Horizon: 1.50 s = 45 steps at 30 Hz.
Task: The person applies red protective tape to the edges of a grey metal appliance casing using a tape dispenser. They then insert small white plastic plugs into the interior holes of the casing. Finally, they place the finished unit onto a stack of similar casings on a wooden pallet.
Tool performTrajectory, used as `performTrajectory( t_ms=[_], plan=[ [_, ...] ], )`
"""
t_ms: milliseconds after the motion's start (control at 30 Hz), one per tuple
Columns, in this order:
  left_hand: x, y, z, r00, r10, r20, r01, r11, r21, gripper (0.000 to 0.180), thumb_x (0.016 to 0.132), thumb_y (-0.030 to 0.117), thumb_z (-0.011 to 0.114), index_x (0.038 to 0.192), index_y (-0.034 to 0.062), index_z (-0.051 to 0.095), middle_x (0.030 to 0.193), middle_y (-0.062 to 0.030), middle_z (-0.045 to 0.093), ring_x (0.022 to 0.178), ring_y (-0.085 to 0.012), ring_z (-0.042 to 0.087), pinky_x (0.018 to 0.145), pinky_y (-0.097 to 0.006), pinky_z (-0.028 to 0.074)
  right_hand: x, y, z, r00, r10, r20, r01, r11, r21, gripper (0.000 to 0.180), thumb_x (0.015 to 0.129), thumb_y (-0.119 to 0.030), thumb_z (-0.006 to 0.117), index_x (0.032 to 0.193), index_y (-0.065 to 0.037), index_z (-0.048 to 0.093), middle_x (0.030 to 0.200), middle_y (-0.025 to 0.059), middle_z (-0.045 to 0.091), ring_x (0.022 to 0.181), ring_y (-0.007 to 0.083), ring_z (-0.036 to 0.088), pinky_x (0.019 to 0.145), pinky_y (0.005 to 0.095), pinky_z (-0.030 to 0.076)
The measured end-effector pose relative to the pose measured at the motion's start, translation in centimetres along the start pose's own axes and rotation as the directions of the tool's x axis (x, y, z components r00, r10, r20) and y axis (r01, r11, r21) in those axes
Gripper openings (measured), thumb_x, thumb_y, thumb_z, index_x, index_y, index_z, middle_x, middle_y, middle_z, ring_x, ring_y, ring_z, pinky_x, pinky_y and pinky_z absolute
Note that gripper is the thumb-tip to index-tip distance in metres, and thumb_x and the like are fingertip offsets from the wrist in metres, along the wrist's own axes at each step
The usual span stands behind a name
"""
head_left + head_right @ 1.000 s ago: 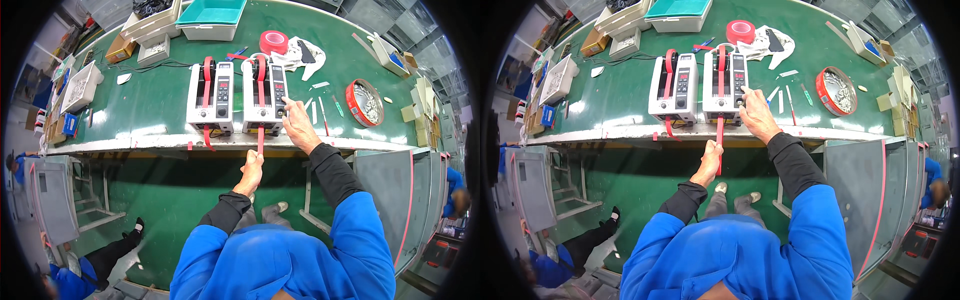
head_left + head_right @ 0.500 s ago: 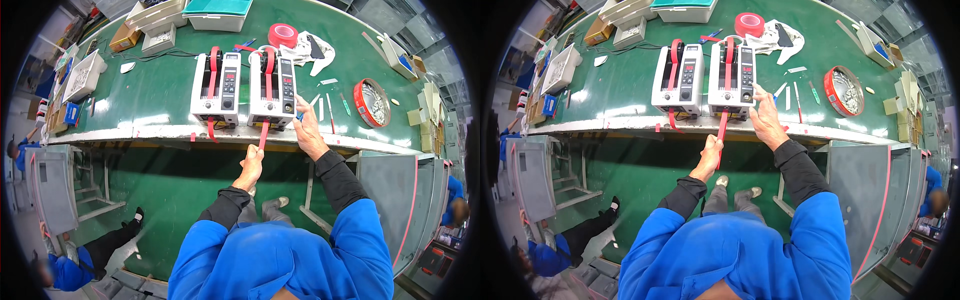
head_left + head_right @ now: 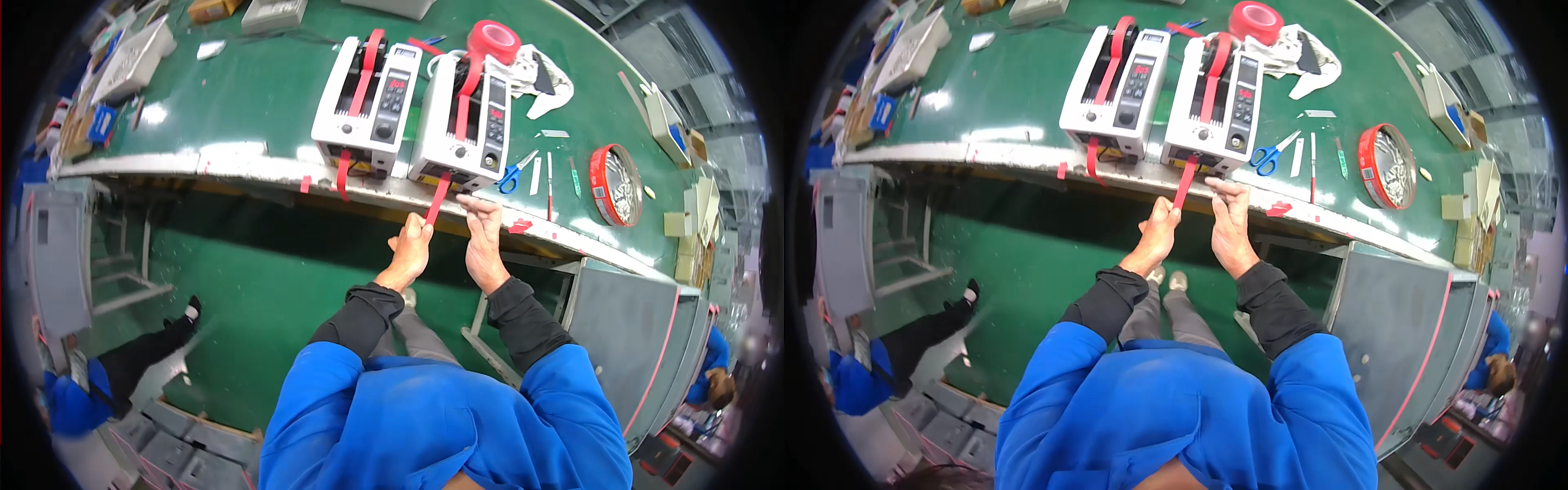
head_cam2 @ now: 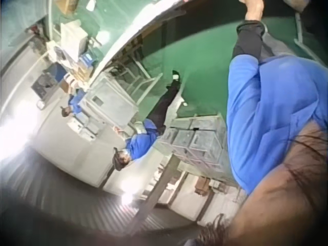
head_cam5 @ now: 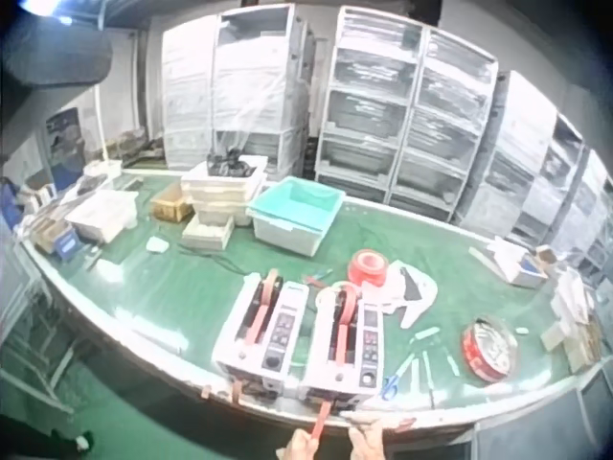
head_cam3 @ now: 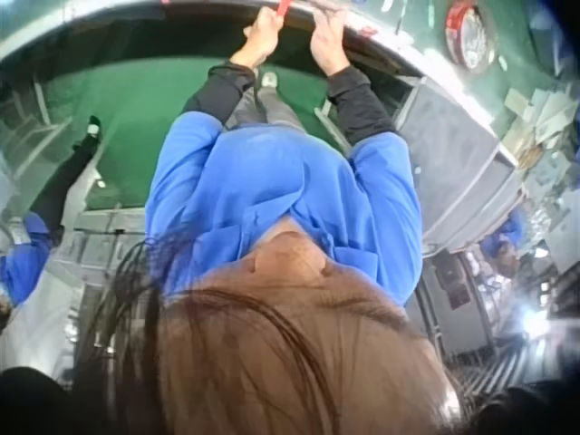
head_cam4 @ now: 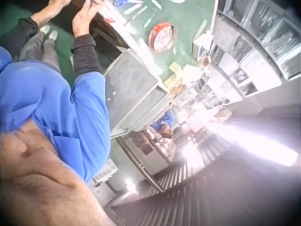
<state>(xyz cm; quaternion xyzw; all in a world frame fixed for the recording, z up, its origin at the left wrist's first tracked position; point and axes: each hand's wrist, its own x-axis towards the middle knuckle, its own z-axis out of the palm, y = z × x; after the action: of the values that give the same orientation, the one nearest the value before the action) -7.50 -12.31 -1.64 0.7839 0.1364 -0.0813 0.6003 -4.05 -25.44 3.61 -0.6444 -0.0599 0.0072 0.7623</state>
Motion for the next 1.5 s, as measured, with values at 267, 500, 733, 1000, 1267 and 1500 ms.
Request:
performTrajectory(
  t_ms=[267,500,733,1000,1267,1500],
  plan=[
    [-0.1,-0.9,1.3,0.972,0.174,-0.157,-0.185,0.981,-0.054,0.008,0.09,0.016,0.05,0.089,0.0091,0.046,0.077,-0.0072,0.056,0.08,-0.0291,0.054,0.07,-0.041,0.027,0.3,4.2,1.2,0.998,0.058,-0.012,-0.059,0.998,-0.028,0.023,0.092,-0.006,0.041,0.114,-0.004,0.036,0.117,0.0123,0.047,0.111,0.0189,0.046,0.098,0.036,0.034],
    [0.9,-2.1,0.4,0.939,0.301,-0.164,-0.324,0.936,-0.135,0.006,0.089,0.01,0.05,0.089,0.0082,0.044,0.075,-0.0052,0.052,0.078,-0.0259,0.052,0.072,-0.038,0.026,-0.1,5.7,0.3,0.989,-0.147,0.025,0.149,0.978,-0.147,0.026,0.086,-0.008,0.046,0.11,-0.005,0.037,0.127,0.0186,0.046,0.105,0.0224,0.052,0.085,0.0334,0.04],
    [1.1,-2.8,0.4,0.902,0.379,-0.205,-0.418,0.886,-0.201,0.006,0.088,0.009,0.051,0.092,0.0076,0.047,0.079,-0.0068,0.056,0.078,-0.0268,0.053,0.071,-0.04,0.029,-0.6,6.1,0.4,0.988,-0.147,0.038,0.152,0.965,-0.216,0.025,0.085,-0.005,0.042,0.11,-0.003,0.04,0.12,0.0163,0.049,0.107,0.0243,0.051,0.089,0.0365,0.041],
    [-2.8,-4.1,1.2,0.918,0.379,-0.114,-0.395,0.893,-0.216,0.01,0.086,0.007,0.052,0.089,0.0065,0.043,0.083,-0.0064,0.055,0.082,-0.0268,0.052,0.073,-0.04,0.029,-0.8,4.7,1.2,0.995,-0.082,0.063,0.094,0.968,-0.233,0.021,0.092,-0.016,0.045,0.11,-0.007,0.042,0.119,0.0198,0.051,0.103,0.026,0.053,0.089,0.0363,0.04],
    [-8.7,-8.5,1.9,0.98,0.151,0.133,-0.067,0.868,-0.492,0.012,0.089,0.011,0.051,0.087,0.0084,0.039,0.075,-0.0037,0.039,0.073,-0.0211,0.041,0.076,-0.033,0.025,-1.3,4.2,1.0,0.996,-0.002,0.09,0.015,0.991,-0.134,0.026,0.093,-0.031,0.047,0.108,-0.009,0.049,0.114,0.0201,0.055,0.097,0.0261,0.054,0.085,0.0349,0.041],
    [-9.9,-6.4,-0.6,0.976,0.18,0.123,-0.084,0.831,-0.55,0.013,0.094,0.016,0.047,0.087,0.0086,0.038,0.077,-0.0019,0.037,0.069,-0.0127,0.034,0.065,-0.024,0.03,-4.8,2.6,2.3,0.971,0.215,0.11,-0.21,0.976,-0.05,0.041,0.094,-0.044,0.04,0.105,-0.005,0.048,0.111,0.0208,0.056,0.098,0.0288,0.054,0.092,0.04,0.039]
  ],
)
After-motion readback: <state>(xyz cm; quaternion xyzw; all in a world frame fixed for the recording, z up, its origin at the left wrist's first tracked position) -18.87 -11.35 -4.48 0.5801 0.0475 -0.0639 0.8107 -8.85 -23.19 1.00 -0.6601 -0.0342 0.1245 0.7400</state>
